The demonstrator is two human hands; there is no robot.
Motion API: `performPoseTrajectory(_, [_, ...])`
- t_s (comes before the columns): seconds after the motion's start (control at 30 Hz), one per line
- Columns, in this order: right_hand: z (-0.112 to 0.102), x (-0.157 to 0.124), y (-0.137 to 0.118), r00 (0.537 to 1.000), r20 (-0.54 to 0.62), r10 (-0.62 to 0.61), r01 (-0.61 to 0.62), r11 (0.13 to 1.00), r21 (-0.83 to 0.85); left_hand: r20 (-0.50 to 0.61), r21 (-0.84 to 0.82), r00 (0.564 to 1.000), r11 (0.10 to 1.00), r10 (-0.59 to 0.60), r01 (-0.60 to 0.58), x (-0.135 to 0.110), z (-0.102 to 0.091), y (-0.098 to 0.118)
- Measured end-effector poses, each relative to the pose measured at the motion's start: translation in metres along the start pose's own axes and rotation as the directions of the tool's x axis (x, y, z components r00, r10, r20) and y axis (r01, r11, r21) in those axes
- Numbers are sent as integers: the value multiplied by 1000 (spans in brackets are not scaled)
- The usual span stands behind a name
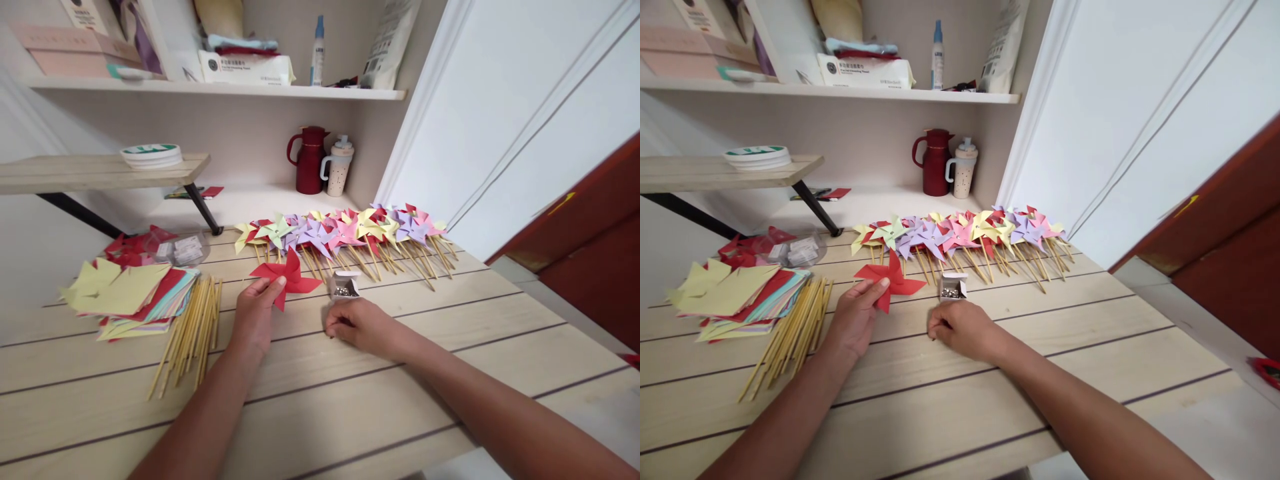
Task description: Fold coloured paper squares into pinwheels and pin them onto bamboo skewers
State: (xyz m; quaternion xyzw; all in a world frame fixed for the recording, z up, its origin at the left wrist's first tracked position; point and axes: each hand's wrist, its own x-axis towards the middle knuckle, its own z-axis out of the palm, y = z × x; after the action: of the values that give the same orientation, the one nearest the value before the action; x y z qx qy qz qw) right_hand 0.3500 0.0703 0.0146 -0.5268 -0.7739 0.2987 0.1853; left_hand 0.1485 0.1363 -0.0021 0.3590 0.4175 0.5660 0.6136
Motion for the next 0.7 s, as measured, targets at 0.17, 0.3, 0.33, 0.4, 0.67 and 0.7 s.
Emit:
performPoseTrajectory(0.17, [1, 2, 5, 996, -15, 84, -83, 995, 54, 10, 17, 1000, 1000, 10, -10, 1, -1, -1])
performPoseTrajectory(0.3, [2, 3, 9, 988, -39, 150, -143, 980, 140, 15, 30, 1000, 1000, 8, -9, 2, -1, -1])
performPoseTrajectory(0.33, [2, 4, 8, 986, -44, 159, -152, 978, 140, 13, 28, 1000, 1000, 8, -8, 2, -1, -1])
performPoseTrajectory(0.4, [2, 4, 7, 983, -58, 174, -166, 978, 126, 12, 20, 1000, 1000, 6, -6, 2, -1, -1])
performPoseTrajectory(0.67, [3, 3, 3, 978, -132, 163, -151, 983, 100, 20, 7, 1000, 1000, 9, -9, 3, -2, -1])
performPoseTrajectory(0.7, [2, 2, 3, 980, -131, 149, -133, 983, 125, 21, 12, 1000, 1000, 14, -14, 3, -2, -1])
